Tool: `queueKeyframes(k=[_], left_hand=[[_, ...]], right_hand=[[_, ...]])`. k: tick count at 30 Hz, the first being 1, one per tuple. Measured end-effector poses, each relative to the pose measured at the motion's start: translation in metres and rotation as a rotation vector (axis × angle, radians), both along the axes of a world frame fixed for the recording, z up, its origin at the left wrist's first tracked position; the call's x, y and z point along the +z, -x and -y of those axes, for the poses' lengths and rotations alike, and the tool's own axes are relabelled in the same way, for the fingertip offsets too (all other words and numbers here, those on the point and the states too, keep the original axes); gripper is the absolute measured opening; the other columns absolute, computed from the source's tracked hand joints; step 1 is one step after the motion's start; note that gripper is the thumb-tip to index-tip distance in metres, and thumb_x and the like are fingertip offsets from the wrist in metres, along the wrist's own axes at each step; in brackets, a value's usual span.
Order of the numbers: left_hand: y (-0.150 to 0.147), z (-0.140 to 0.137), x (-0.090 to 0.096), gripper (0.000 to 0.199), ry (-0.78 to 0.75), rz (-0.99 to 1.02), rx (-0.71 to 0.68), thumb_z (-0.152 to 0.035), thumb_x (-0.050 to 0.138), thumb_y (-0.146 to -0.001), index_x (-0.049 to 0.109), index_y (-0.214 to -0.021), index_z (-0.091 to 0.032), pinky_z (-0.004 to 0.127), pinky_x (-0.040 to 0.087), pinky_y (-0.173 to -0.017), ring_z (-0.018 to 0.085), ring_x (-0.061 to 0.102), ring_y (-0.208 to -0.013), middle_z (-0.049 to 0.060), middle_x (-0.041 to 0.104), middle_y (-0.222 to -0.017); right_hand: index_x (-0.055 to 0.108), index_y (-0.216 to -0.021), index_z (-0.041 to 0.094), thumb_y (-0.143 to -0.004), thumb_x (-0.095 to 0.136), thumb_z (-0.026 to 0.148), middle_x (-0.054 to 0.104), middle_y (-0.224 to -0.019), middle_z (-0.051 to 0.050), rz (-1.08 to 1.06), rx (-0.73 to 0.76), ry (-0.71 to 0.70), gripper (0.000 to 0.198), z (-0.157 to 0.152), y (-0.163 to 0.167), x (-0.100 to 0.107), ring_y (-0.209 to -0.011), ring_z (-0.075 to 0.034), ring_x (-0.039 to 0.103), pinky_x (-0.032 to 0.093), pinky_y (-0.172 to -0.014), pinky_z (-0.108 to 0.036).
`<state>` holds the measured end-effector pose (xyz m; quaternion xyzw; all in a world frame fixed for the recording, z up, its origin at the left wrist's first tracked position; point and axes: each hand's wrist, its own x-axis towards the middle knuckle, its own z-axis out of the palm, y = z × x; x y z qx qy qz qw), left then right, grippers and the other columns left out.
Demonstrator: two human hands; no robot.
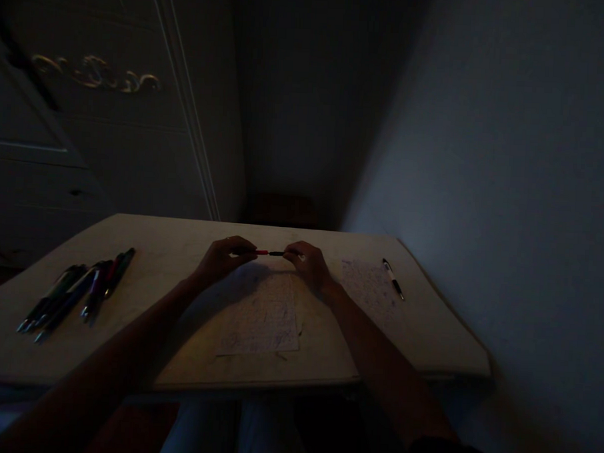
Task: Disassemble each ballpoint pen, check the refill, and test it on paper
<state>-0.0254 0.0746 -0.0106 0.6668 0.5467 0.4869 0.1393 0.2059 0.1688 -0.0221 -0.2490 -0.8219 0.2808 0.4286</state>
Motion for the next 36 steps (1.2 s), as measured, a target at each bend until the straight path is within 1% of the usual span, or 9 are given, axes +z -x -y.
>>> queueKeyframes(k=[6,9,16,20,25,28,32,36], left_hand=[[-0.002,0.001,-0.001,0.025,0.013,0.046,-0.019,-0.042,0.073,-0.077,0.075,-0.086,-0.019,0.03,0.056,-0.072,0.019,0.068,-0.079,0.006,0.075,-0.087],[-0.002,0.0,-0.002,0.022,-0.002,0.072,-0.013,-0.04,0.074,-0.077,0.076,-0.085,-0.02,0.031,0.056,-0.074,0.019,0.069,-0.081,0.006,0.075,-0.088],[-0.007,0.002,-0.003,0.01,-0.001,0.099,-0.023,-0.028,0.076,-0.074,0.078,-0.08,-0.021,0.027,0.052,-0.065,0.016,0.065,-0.068,0.003,0.074,-0.077],[-0.009,0.004,-0.003,0.008,-0.001,0.084,-0.019,-0.027,0.075,-0.075,0.077,-0.08,-0.021,0.026,0.05,-0.064,0.015,0.064,-0.067,0.003,0.073,-0.076],[-0.009,0.003,-0.003,0.009,0.004,0.028,-0.018,-0.027,0.072,-0.077,0.076,-0.081,-0.02,0.026,0.05,-0.064,0.015,0.063,-0.067,0.003,0.072,-0.077],[-0.009,0.003,-0.004,0.009,-0.029,-0.015,-0.03,-0.026,0.071,-0.079,0.074,-0.083,-0.019,0.026,0.051,-0.067,0.015,0.063,-0.069,0.003,0.072,-0.08],[-0.008,0.001,-0.006,0.009,-0.088,-0.066,-0.064,-0.023,0.066,-0.083,0.073,-0.086,-0.018,0.025,0.053,-0.069,0.014,0.064,-0.073,0.004,0.071,-0.083],[-0.007,-0.001,-0.01,0.011,-0.111,-0.17,-0.085,-0.019,0.062,-0.085,0.072,-0.09,-0.018,0.026,0.054,-0.07,0.015,0.066,-0.076,0.005,0.07,-0.086]], right_hand=[[0.071,-0.085,0.02,-0.085,0.068,0.033,0.072,-0.087,-0.006,0.0,0.001,0.011,0.013,0.003,0.0,0.002,-0.08,-0.02,0.065,0.051,-0.077,-0.034],[0.072,-0.085,0.019,-0.086,0.068,0.033,0.072,-0.087,-0.007,0.013,0.003,0.009,0.014,0.003,0.0,0.001,-0.08,-0.02,0.066,0.052,-0.077,-0.034],[0.072,-0.082,0.02,-0.085,0.067,0.031,0.073,-0.084,-0.006,0.009,0.012,0.023,0.013,0.005,0.0,0.001,-0.079,-0.02,0.066,0.052,-0.077,-0.034],[0.072,-0.082,0.019,-0.084,0.067,0.031,0.073,-0.085,-0.006,0.004,0.013,0.033,0.013,0.006,0.0,0.002,-0.079,-0.02,0.066,0.051,-0.077,-0.034],[0.072,-0.081,0.018,-0.082,0.067,0.033,0.072,-0.082,-0.005,-0.009,-0.003,0.089,0.015,0.007,0.001,0.001,-0.076,-0.019,0.065,0.051,-0.074,-0.033],[0.071,-0.08,0.018,-0.082,0.065,0.034,0.069,-0.075,-0.003,0.017,0.003,0.149,0.017,0.008,0.003,0.0,-0.07,-0.017,0.062,0.049,-0.068,-0.03],[0.069,-0.078,0.017,-0.082,0.063,0.034,0.064,-0.067,-0.001,0.02,0.015,0.266,0.018,0.012,0.005,0.0,-0.06,-0.014,0.057,0.045,-0.058,-0.025],[0.068,-0.078,0.016,-0.083,0.061,0.033,0.062,-0.067,-0.001,0.063,0.035,0.295,0.019,0.015,0.004,0.005,-0.06,-0.013,0.056,0.044,-0.058,-0.024]])
